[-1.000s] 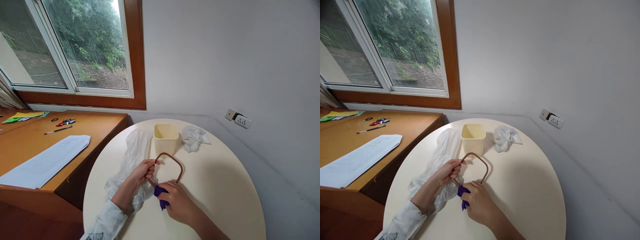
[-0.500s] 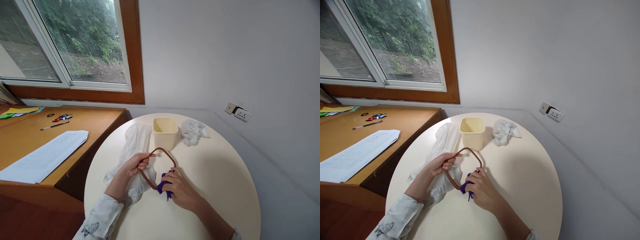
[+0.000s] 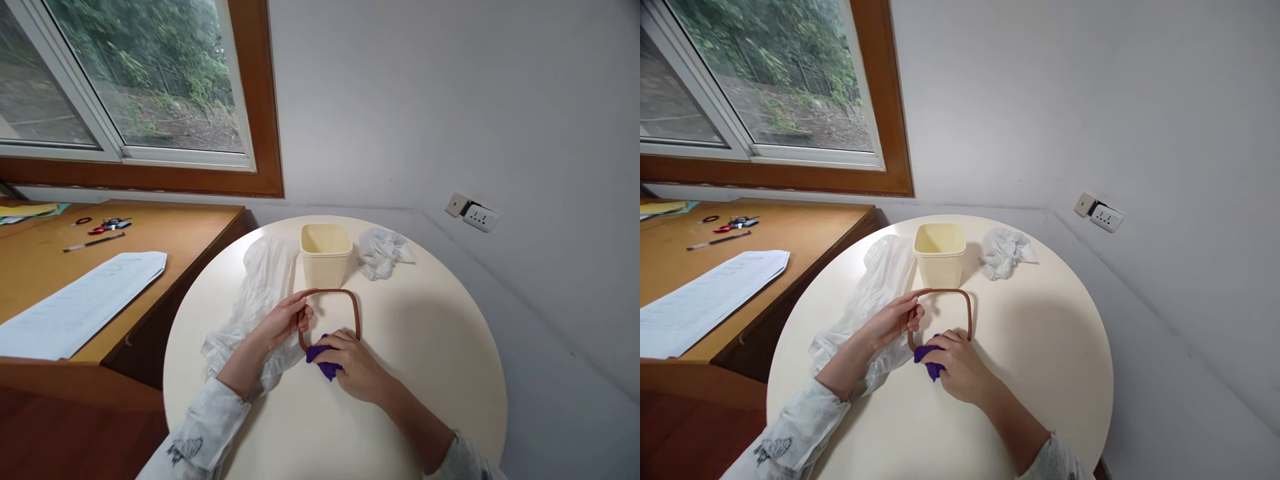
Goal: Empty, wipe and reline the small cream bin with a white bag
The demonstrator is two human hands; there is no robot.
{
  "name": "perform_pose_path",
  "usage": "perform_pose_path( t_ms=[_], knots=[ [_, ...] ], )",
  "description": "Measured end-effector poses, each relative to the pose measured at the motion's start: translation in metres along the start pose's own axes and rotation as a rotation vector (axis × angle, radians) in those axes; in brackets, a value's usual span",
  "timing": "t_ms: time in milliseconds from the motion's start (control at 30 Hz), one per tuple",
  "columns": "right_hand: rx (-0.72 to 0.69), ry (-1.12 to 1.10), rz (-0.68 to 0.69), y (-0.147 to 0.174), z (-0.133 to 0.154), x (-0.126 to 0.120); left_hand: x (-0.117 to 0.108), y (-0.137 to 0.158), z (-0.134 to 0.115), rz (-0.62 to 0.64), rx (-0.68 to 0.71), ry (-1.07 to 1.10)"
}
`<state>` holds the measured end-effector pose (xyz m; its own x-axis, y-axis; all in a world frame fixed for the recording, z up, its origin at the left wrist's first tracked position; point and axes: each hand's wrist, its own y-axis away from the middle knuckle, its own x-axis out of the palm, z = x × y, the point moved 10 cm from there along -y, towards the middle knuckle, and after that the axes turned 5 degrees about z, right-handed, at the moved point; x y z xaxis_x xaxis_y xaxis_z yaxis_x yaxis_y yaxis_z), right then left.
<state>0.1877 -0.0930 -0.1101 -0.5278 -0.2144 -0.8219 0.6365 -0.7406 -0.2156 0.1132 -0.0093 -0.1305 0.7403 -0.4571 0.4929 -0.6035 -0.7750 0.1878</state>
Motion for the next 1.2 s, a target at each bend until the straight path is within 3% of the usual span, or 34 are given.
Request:
perform_pose_path(
  t_ms=[233,500,833,933,1033,1200],
  knots=[
    [-0.017,0.015,0.004,0.007,0.004,-0.011,-0.025,-0.002,-0.001,-0.146,-0.007,-0.011],
    [-0.016,0.157,-0.052,0.019,-0.01,-0.024,-0.031,-0.001,0.001,-0.104,-0.081,-0.052],
    [0.047,0.235,-0.242,0.028,-0.036,-0.048,-0.024,-0.003,0.013,-0.054,-0.148,-0.049],
    [0.164,0.119,-0.402,0.037,-0.056,-0.062,-0.023,-0.001,0.012,-0.056,-0.142,-0.047],
    [0.335,-0.158,-0.575,0.052,-0.089,-0.073,-0.018,0.0,0.014,-0.033,-0.148,-0.023],
    [0.531,-0.676,-0.708,0.061,-0.127,-0.063,-0.007,-0.002,0.021,0.039,-0.16,0.037]
  ],
)
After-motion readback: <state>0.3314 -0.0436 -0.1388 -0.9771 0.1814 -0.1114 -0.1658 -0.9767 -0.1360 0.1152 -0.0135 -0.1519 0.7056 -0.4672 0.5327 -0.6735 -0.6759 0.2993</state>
